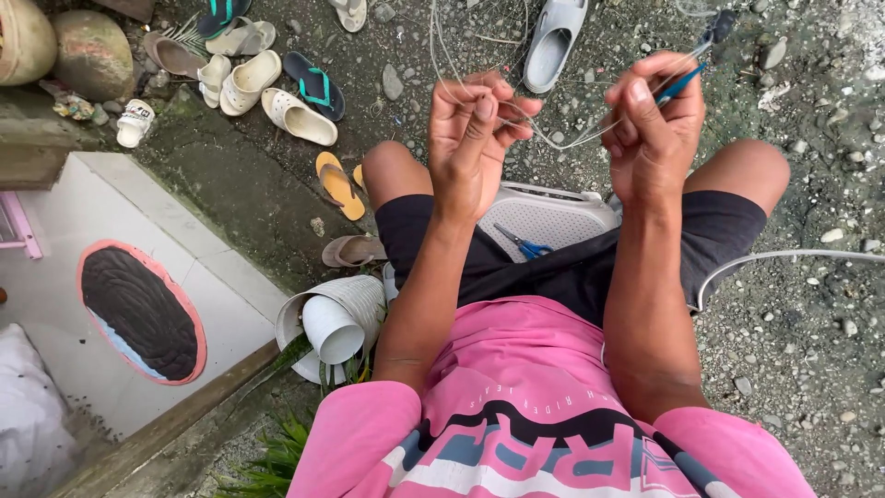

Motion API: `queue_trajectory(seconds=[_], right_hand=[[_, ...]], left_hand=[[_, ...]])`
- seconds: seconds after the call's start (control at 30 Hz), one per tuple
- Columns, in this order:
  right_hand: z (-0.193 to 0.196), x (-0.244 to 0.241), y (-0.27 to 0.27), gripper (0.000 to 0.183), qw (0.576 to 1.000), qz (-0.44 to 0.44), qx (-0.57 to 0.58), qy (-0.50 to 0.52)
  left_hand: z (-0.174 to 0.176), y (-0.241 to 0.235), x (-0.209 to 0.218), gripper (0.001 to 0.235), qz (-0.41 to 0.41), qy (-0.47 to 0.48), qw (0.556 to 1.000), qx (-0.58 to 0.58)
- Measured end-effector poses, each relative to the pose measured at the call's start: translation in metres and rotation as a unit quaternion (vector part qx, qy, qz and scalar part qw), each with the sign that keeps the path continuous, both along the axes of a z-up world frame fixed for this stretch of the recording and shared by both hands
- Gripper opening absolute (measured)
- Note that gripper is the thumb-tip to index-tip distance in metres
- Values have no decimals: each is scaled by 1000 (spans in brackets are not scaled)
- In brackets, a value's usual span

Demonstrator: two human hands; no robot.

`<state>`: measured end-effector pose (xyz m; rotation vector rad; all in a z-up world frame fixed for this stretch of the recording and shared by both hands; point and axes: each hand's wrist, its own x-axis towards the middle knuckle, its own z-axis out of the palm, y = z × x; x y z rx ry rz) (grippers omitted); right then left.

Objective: Repairing or weaving a fishing net using a netting needle and fishing line.

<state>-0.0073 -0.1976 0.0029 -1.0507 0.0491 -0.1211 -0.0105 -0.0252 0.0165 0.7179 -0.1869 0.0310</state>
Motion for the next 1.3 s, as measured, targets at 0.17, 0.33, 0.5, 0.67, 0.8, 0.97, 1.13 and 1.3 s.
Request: queue_trajectory(seconds=[0.17,0.33,0.5,0.67,0.8,0.97,1.13,1.3], right_hand=[[13,-2,17,21,994,72,69,-48],[17,-6,30,35,996,78,30,-8],[14,-9,29,41,996,78,22,-32],[12,-11,29,36,985,172,16,7],[10,-9,39,36,982,185,30,8],[13,-9,48,37,991,130,33,23],[11,-11,51,39,994,111,18,7],[19,-11,53,39,995,84,45,-5]], left_hand=[[10,-3,-7,7,17,-47,995,86],[8,-9,-10,8,71,-50,983,164],[-5,-5,-16,11,80,-2,987,141],[-21,1,-27,12,118,35,978,167],[-17,0,-32,14,187,57,950,243],[-10,0,-35,12,165,26,967,193],[-6,-1,-34,10,144,32,983,107],[4,-7,-28,8,98,9,995,6]])
